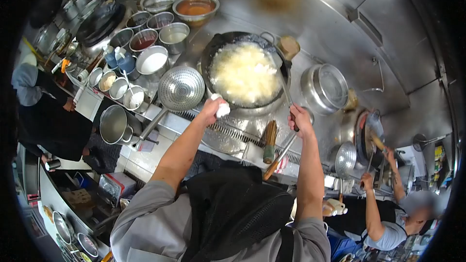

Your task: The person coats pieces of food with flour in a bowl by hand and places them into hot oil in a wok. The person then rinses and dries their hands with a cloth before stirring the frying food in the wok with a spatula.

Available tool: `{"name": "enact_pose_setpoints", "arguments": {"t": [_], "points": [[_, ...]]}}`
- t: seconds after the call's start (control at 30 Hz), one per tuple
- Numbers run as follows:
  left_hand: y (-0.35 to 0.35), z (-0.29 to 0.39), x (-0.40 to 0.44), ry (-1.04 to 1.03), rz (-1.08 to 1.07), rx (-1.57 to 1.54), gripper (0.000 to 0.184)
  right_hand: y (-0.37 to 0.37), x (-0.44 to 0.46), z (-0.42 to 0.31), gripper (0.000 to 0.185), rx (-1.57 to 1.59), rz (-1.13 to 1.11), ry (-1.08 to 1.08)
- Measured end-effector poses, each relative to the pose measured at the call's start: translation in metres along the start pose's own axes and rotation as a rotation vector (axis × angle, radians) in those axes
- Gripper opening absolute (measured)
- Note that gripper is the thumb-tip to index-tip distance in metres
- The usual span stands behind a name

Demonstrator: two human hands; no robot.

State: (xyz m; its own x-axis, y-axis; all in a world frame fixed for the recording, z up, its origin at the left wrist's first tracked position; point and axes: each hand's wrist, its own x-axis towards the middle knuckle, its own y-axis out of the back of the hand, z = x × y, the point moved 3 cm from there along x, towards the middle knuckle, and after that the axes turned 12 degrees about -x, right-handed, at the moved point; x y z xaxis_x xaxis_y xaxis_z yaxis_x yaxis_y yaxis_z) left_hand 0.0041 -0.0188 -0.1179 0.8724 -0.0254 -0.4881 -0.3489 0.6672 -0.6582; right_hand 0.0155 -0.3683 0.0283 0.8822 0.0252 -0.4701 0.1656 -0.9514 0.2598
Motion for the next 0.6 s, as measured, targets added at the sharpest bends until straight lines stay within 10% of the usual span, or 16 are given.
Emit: {"name": "enact_pose_setpoints", "arguments": {"t": [0.33, 0.6], "points": [[-0.006, 0.005, -0.016, -0.014, -0.086, -0.022, 0.017, -0.024, 0.069, -0.017, 0.009, 0.464, -0.388, -0.297], [-0.004, -0.014, -0.018, -0.249, 0.064, -0.058, 0.023, -0.067, 0.006, -0.047, 0.057, -0.435, -0.132, 0.154]]}}
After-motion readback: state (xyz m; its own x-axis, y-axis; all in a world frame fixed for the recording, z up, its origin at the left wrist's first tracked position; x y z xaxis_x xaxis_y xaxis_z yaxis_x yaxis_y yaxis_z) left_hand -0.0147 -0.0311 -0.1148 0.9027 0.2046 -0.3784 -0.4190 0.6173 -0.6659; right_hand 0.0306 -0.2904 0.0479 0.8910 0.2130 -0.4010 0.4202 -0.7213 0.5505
